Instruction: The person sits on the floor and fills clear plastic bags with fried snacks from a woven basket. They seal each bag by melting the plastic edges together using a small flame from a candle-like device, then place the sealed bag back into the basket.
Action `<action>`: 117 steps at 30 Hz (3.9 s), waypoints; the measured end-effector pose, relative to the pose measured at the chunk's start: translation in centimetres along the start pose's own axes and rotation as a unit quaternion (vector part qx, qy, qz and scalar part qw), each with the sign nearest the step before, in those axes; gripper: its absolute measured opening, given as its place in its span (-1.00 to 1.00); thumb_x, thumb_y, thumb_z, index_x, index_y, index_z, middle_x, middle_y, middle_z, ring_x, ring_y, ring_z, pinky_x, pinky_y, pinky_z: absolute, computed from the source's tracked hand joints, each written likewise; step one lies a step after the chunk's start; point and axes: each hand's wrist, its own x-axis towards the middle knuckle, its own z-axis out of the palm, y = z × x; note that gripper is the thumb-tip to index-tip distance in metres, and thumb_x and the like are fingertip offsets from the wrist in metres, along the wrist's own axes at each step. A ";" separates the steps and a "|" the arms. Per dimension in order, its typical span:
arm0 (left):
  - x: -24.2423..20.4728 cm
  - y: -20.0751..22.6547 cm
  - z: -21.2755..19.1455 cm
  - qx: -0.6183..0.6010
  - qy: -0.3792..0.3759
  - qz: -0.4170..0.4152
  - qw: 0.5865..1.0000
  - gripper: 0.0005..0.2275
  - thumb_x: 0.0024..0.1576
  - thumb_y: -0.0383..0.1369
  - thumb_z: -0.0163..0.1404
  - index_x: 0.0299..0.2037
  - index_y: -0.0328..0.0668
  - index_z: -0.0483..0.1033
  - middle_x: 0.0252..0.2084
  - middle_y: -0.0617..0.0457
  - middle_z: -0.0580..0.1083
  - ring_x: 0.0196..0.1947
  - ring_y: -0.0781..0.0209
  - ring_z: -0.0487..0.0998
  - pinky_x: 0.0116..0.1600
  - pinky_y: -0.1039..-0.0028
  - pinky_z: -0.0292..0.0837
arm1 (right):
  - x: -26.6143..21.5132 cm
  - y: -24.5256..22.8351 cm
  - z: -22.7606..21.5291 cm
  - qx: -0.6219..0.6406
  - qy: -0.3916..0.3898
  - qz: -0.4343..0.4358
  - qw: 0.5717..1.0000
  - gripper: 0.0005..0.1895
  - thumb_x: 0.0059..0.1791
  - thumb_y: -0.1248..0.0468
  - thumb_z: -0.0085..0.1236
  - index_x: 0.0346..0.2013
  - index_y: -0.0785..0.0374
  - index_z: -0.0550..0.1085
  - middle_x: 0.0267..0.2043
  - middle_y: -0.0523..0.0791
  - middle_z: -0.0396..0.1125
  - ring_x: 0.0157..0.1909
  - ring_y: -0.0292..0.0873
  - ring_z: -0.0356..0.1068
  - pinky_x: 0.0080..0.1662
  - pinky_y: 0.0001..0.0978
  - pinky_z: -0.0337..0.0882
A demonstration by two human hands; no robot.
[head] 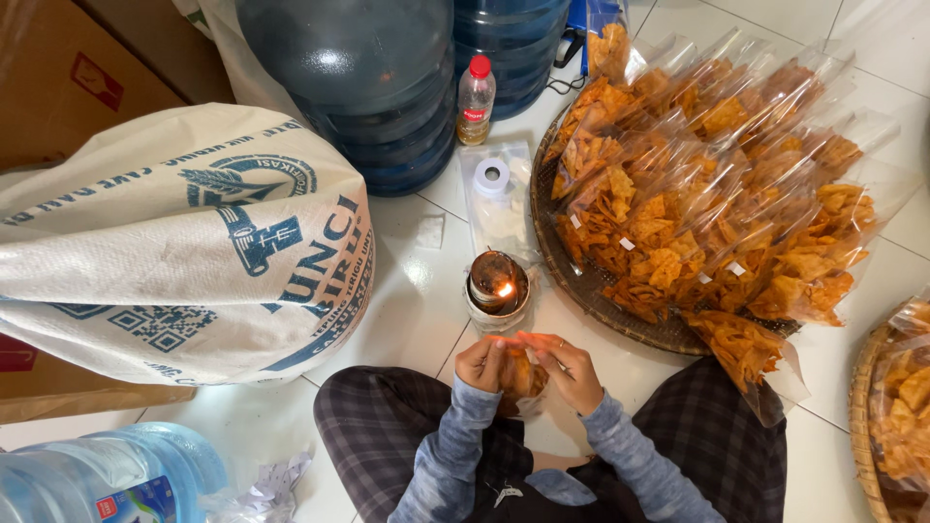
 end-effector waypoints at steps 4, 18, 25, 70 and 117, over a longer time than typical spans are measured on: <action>0.1 -1.6 -0.1 -0.069 0.045 0.028 0.996 -0.70 0.34 -0.32 -0.08 -0.27 -0.43 0.61 -0.34 -0.07 0.64 -0.29 0.22 0.67 -0.09 0.49 0.56 | -0.9 0.8 -0.2 0.163 -0.004 0.096 0.982 -0.49 0.15 0.05 -0.18 0.07 0.38 0.56 0.08 -0.02 0.52 0.07 -0.13 0.47 0.07 -0.29 0.44; 0.1 0.8 -3.4 0.149 0.188 0.049 0.970 -0.70 0.30 -0.25 -0.07 -0.39 -0.19 0.64 -0.51 0.10 0.65 -0.35 0.20 0.64 0.42 0.12 0.08 | -1.1 1.8 2.7 0.281 0.127 0.163 0.937 -0.66 0.12 0.17 0.00 -0.11 0.43 0.55 -0.16 0.02 0.54 -0.06 -0.08 0.56 0.12 -0.26 0.42; 0.6 2.0 -4.4 0.269 0.114 0.079 0.953 -0.82 0.23 -0.26 0.01 -0.28 -0.12 0.64 -0.42 0.14 0.66 -0.34 0.21 0.69 0.42 0.02 0.14 | -0.8 2.0 1.2 0.066 0.129 0.082 0.986 -0.73 0.09 0.24 0.10 -0.04 0.34 0.60 -0.18 -0.06 0.57 -0.12 -0.20 0.57 -0.02 -0.43 0.52; 5.3 -4.8 -2.2 -0.109 -0.045 -0.022 0.993 -0.82 0.15 -0.53 0.22 -0.06 -0.40 0.66 -0.18 -0.13 0.62 -0.25 0.16 0.59 -0.07 0.42 0.51 | 2.8 0.4 -4.1 -0.099 0.080 -0.125 0.984 -0.83 -0.07 0.57 0.17 -0.25 0.33 0.59 -0.10 -0.05 0.54 -0.12 -0.18 0.58 -0.09 -0.44 0.56; 7.1 0.7 -1.1 0.066 0.084 0.047 0.993 -0.91 -0.01 -0.47 0.27 -0.35 -0.33 0.66 -0.35 0.03 0.58 -0.34 0.29 0.57 -0.19 0.54 0.49 | 8.3 3.1 0.4 -0.036 0.079 0.033 0.996 -0.86 -0.06 0.32 0.29 -0.30 0.36 0.57 -0.32 -0.13 0.46 -0.28 -0.27 0.48 -0.18 -0.46 0.49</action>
